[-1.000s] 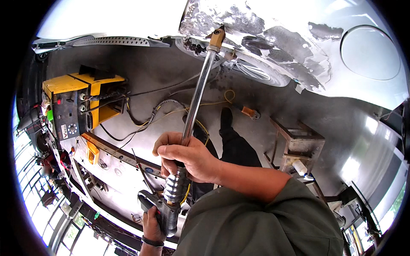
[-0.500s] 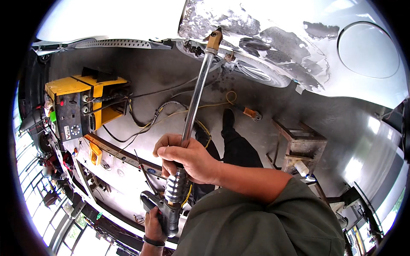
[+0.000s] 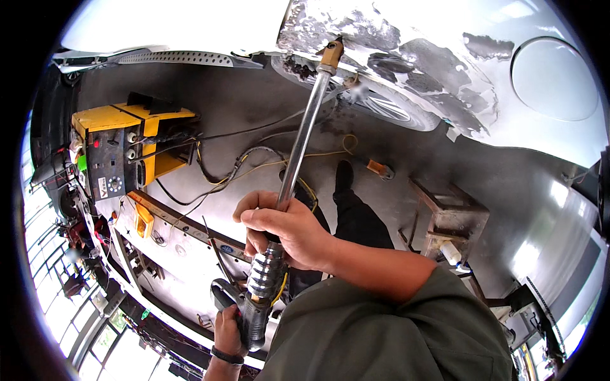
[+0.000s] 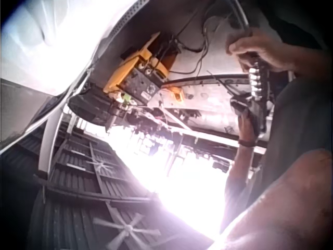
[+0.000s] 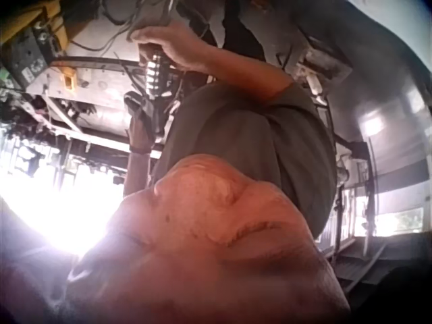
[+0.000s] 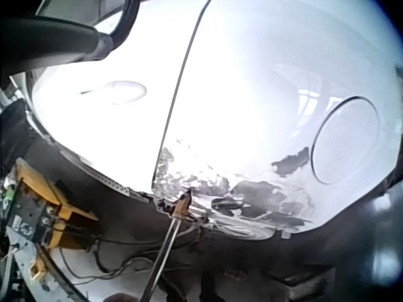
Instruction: The person operates a spot welding slide hammer tool against the damaged rear quarter panel of a white car to pull out dents, generating visible sparks during the localized welds, and subsequently rubs the repaired surface with an open hand.
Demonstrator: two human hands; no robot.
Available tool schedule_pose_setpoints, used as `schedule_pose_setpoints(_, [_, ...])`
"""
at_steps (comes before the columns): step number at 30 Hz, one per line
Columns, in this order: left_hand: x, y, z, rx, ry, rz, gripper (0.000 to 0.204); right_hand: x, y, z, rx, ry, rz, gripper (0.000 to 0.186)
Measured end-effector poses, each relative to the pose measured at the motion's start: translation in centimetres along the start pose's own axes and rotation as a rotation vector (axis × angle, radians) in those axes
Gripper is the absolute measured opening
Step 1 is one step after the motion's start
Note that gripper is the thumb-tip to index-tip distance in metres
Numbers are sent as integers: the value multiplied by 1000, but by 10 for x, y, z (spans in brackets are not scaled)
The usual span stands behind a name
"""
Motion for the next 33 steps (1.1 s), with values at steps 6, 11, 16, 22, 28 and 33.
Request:
schedule_pose_setpoints(6, [-10, 9, -7, -39, 0, 6, 42, -1, 5, 1, -40, 6, 31, 19])
schedule_pose_setpoints(11, [-29, 44, -35, 152, 54, 34, 42, -2, 8, 2, -64, 12, 21, 20])
schedule_pose_setpoints(16, [-21, -9, -9, 265, 10, -88, 50, -2, 11, 3, 9, -9, 5, 16])
schedule_pose_setpoints(22, [-32, -7, -9, 12, -18, -24, 53, -6, 23, 20, -22, -14, 37, 31])
schedule_pose_setpoints(28, [-49, -24, -18, 110, 92, -45, 53, 30, 2, 139, -29, -179, 58, 56])
schedule_pose_setpoints(33, [-90, 3, -54, -65, 118, -81, 58, 46, -2, 100, 172, -390, 161, 49])
Point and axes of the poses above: each hand's wrist, its own x-axis towards the middle knuckle, its own y-axis out of the palm, z = x × y, the point moved 8 cm from there along x, towards the middle knuckle, and after that the axes turned 7 degrees about z, right-handed, at the moved point
